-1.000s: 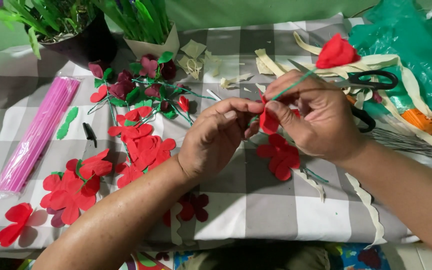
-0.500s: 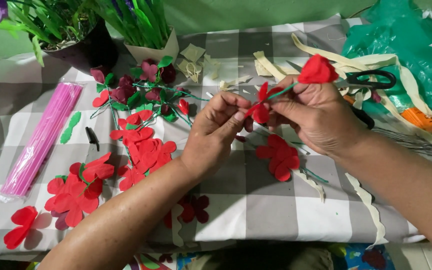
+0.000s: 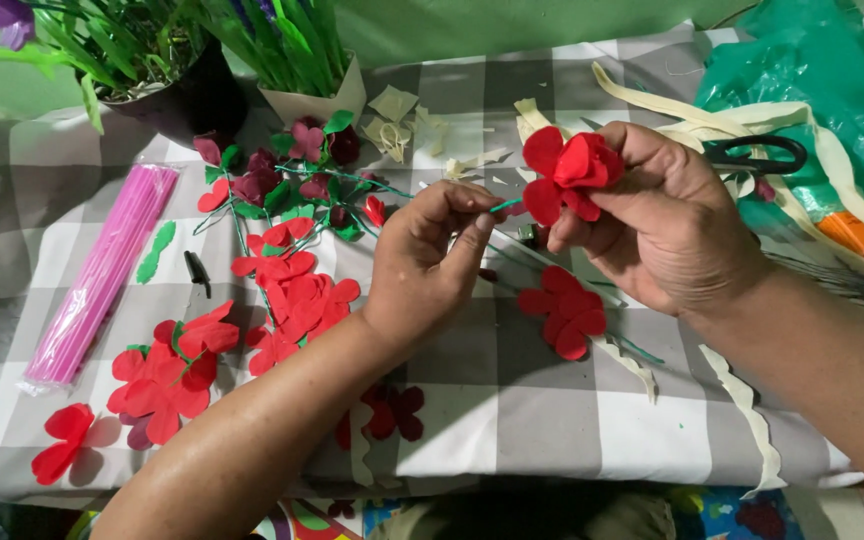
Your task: The person constructs a paper rose by hand using glue and a lighter to melt the adhesive, attaching red paper petals to a green wire stem and securing them.
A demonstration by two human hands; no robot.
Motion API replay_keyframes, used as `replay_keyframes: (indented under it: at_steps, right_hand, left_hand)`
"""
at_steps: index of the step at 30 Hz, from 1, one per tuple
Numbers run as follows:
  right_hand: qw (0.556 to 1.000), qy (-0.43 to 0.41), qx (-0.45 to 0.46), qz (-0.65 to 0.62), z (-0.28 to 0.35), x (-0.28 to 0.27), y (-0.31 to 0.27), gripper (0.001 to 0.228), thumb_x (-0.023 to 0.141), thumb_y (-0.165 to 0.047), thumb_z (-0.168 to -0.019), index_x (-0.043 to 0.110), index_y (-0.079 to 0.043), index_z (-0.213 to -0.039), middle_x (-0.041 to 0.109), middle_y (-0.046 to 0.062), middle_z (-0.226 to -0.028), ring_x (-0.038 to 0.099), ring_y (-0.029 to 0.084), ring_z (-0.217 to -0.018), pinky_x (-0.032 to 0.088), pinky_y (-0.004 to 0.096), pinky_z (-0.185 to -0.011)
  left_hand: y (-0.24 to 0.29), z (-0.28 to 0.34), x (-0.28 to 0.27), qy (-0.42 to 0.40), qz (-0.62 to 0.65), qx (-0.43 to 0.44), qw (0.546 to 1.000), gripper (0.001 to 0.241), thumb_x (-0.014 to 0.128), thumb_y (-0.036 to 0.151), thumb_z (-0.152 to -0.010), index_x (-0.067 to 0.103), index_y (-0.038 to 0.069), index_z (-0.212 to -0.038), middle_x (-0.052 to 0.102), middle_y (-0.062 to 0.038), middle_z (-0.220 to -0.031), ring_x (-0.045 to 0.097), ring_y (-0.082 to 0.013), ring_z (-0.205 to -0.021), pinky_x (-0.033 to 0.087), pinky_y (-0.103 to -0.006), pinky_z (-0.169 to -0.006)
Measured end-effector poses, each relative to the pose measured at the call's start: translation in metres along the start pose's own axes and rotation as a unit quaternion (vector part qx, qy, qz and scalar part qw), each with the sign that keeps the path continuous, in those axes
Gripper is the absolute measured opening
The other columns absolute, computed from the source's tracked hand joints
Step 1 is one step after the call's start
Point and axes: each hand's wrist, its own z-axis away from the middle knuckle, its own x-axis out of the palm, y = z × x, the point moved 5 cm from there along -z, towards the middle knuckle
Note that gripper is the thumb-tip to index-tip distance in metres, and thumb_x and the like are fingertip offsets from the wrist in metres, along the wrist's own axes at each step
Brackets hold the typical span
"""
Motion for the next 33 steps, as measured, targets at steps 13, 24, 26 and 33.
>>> replay_keyframes:
  at_steps: [13,24,26,33]
  right_hand:
    - [0.996,-0.081,-0.021,0.030,0.002,0.015,-0.005,0.032,0.061,-0.002,-0.097,0.060,0.002,-0.129,0.072,0.016,-0.084,0.073,0.021,-0.075,0.066,0.033,-0.076]
    - [0.989,-0.062,-0.052,0.127,0.009,0.020,-0.003,0.036,0.060,0.005,-0.094,0.058,0.000,-0.129,0.070,0.009,-0.110,0.068,0.012,-0.095,0.059,0.024,-0.089]
    - [0.990,-0.090,-0.053,0.094,0.011,0.027,-0.007,0.034,0.060,0.001,-0.096,0.056,0.001,-0.129,0.066,0.013,-0.106,0.068,0.020,-0.088,0.063,0.030,-0.083]
    - [0.967,-0.058,-0.136,0.207,0.023,0.032,-0.017,0.022,0.054,-0.008,-0.102,0.056,0.002,-0.121,0.065,0.016,-0.106,0.065,0.022,-0.099,0.061,0.031,-0.087]
  left_hand:
    - [0.033,-0.002,0.002,-0.022,-0.179,0.059,0.982,0.003,0.061,0.005,-0.101,0.064,0.006,-0.100,0.066,-0.004,-0.089,0.060,-0.0184,-0.079,0.049,-0.0324,-0.075]
    - [0.035,0.008,0.008,-0.049,-0.048,0.031,0.997,0.022,0.054,0.021,-0.109,0.061,0.005,-0.122,0.061,-0.003,-0.092,0.060,-0.0133,-0.077,0.062,-0.0267,-0.066]
    - [0.042,0.005,0.008,-0.046,-0.052,0.028,0.997,0.018,0.055,0.023,-0.108,0.065,0.008,-0.108,0.066,-0.003,-0.095,0.064,-0.0140,-0.082,0.059,-0.0284,-0.075]
    - [0.020,0.013,0.006,-0.055,0.060,-0.050,0.995,0.025,0.060,0.025,-0.109,0.071,0.005,-0.117,0.075,-0.004,-0.113,0.067,-0.0117,-0.094,0.058,-0.0270,-0.077]
